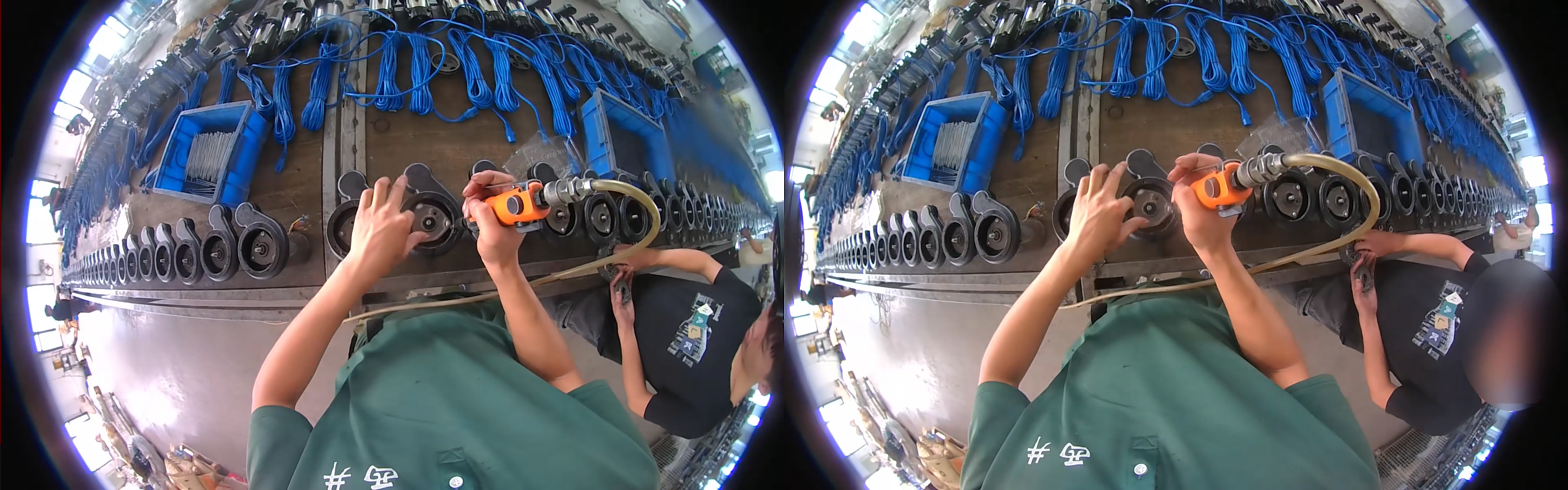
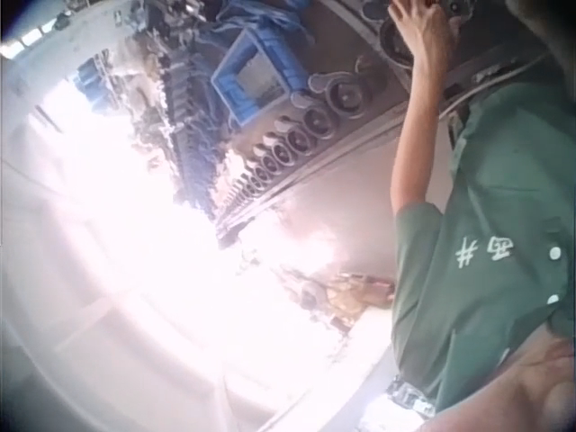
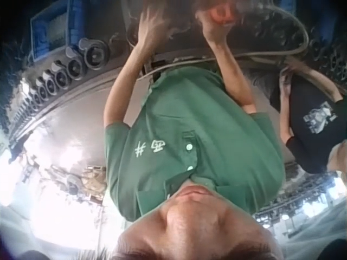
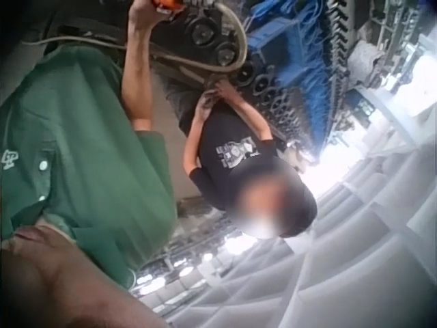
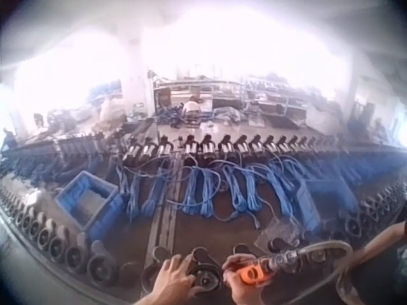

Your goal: The person assembles blower fan components at a workbench by picking up a circular metal plate, positioning it onto a fan housing, and securing it using a pneumatic screwdriver.

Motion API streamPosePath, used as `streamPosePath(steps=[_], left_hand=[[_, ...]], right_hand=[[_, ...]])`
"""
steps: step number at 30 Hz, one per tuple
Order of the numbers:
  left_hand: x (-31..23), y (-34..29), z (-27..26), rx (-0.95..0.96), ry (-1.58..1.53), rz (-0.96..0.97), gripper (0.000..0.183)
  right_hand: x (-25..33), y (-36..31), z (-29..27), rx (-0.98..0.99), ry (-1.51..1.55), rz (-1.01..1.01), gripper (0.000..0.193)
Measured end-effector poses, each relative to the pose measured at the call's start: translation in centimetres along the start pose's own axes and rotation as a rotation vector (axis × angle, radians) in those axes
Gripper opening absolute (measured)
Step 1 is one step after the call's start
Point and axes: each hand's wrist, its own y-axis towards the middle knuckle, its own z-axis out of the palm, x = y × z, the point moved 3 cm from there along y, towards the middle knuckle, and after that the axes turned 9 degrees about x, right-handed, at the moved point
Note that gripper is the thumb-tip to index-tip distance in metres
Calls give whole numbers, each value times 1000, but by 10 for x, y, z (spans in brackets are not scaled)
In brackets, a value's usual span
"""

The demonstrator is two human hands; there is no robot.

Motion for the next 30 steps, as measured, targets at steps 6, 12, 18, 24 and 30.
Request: streamPosePath(steps=[6,12,18,24,30], left_hand=[[4,-2,2,-110,-179,-29,48],[2,-3,11,-104,-205,-66,51],[-8,3,10,-45,-102,-126,55],[-2,6,12,-45,-45,-143,52],[-3,15,18,121,-6,-166,46]], right_hand=[[-1,8,1,-3,-11,-3,29],[-2,7,4,37,-37,-29,29],[-1,13,11,58,-55,-17,27],[-19,16,8,149,-259,-41,24],[-54,5,-4,201,-562,-48,26]])
